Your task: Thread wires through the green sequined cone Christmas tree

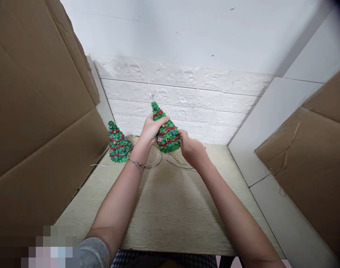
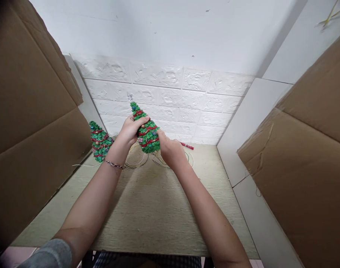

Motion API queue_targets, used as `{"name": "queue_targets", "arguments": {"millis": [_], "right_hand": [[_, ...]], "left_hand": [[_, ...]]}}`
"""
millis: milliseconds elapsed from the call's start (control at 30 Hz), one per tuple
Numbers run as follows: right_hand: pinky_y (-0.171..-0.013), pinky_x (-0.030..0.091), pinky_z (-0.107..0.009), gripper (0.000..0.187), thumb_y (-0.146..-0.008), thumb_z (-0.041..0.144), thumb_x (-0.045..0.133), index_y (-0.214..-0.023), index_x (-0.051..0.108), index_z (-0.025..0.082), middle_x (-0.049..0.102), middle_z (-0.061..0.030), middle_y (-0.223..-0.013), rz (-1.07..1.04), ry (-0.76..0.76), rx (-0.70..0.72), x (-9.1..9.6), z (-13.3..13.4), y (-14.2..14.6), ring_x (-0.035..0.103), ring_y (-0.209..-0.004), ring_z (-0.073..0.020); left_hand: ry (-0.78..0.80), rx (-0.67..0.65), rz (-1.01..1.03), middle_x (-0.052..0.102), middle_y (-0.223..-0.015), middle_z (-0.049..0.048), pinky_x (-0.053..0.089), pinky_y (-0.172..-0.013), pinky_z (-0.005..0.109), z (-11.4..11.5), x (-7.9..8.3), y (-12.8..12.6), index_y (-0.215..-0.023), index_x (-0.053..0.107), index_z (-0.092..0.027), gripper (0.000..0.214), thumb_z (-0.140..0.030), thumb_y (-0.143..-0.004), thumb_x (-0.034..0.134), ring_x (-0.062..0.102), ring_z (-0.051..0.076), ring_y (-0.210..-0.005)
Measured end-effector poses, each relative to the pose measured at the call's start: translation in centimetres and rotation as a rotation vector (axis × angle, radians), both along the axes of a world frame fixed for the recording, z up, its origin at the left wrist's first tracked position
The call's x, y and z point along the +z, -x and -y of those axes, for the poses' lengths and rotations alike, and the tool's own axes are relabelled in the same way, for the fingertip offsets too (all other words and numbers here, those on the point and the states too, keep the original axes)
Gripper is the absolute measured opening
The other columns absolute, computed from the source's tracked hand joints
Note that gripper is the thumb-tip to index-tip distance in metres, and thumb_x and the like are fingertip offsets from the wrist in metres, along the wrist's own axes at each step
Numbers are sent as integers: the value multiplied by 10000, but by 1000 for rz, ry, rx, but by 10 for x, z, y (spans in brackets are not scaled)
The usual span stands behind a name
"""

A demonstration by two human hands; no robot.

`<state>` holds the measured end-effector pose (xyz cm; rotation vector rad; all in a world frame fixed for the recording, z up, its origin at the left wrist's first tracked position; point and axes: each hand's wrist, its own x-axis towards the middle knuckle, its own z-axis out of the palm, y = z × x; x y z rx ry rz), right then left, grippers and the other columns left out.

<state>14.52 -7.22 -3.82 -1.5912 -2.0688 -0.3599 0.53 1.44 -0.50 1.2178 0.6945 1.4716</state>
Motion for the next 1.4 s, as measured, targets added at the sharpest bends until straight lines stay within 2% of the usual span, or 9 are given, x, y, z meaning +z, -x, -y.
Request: {"name": "queue_targets", "arguments": {"millis": [133, 267, 533, 700, 800, 933, 1167, 1267, 1400], "right_hand": [[-769, 416, -377, 326, -906, 201, 340, -1207, 448, 141, 683, -87, -815, -50, 8, 21, 7, 2, -1, 621, -711, -226], [-986, 309, -516, 419, -849, 293, 518, -1238, 409, 178, 671, -56, -881, -236, 32, 85, 14, 6, -13, 619, -831, -204], [-826, 427, -366, 431, -818, 290, 571, -1220, 426, 227, 709, -27, -862, -642, 271, 250, 11, 3, -9, 647, -819, -176], [-666, 428, -256, 216, -845, 229, 486, -1052, 536, 195, 672, 8, -708, -731, 169, 236, 8, -2, -6, 620, -679, -142], [-630, 397, -255, 147, -869, 274, 476, -876, 595, 190, 668, -19, -724, -633, 4, 123, 10, -2, -11, 601, -661, -149], [-711, 369, -298, 210, -901, 260, 452, -827, 633, 183, 697, -64, -839, -327, -115, 30, 14, 2, -15, 614, -777, -193], [-691, 314, -312, 266, -945, 241, 379, -876, 621, 158, 686, -96, -866, 23, 68, -18, 18, 6, -4, 605, -803, -215], [-661, 325, -282, 184, -901, 230, 469, -1038, 565, 154, 678, -75, -881, -28, 189, 8, 24, 13, -9, 601, -779, -199], [-655, 358, -250, 307, -835, 207, 562, -1139, 531, 170, 677, -65, -907, -143, 341, -2, 33, 24, -26, 598, -793, -181]], "left_hand": [[-23, 25, 21, 479, -567, -28, 395, -485, 236, 1, 2, 0, -683, 516, -172, 317, -250, -533, 784, 449, 85, -499], [-1, 144, 158, 491, -597, -21, 427, -518, 245, -4, 5, 10, -660, 507, -180, 319, -261, -506, 775, 462, 91, -529], [15, 276, 261, 410, -565, -44, 464, -585, 292, -17, 3, 25, -629, 441, -213, 361, -348, -515, 755, 473, 119, -557], [32, 292, 323, 430, -577, -35, 473, -577, 274, -16, 4, 23, -621, 440, -209, 397, -359, -484, 781, 471, 112, -568], [8, 268, 283, 446, -574, -32, 458, -545, 251, -10, 7, 21, -634, 455, -207, 396, -341, -477, 793, 462, 106, -557], [-43, 237, 213, 520, -636, -19, 442, -548, 238, -2, 10, 15, -702, 511, -192, 375, -272, -478, 801, 478, 99, -570], [-116, 66, 7, 525, -629, -8, 406, -513, 236, 12, 10, -1, -714, 529, -159, 317, -239, -546, 785, 473, 85, -526], [-95, 42, -3, 522, -620, -8, 415, -507, 234, 12, 8, -2, -708, 527, -157, 321, -234, -542, 790, 484, 87, -522], [-10, 38, 29, 482, -558, -24, 404, -472, 229, 7, 7, 5, -685, 520, -158, 314, -240, -539, 787, 458, 84, -489]]}}
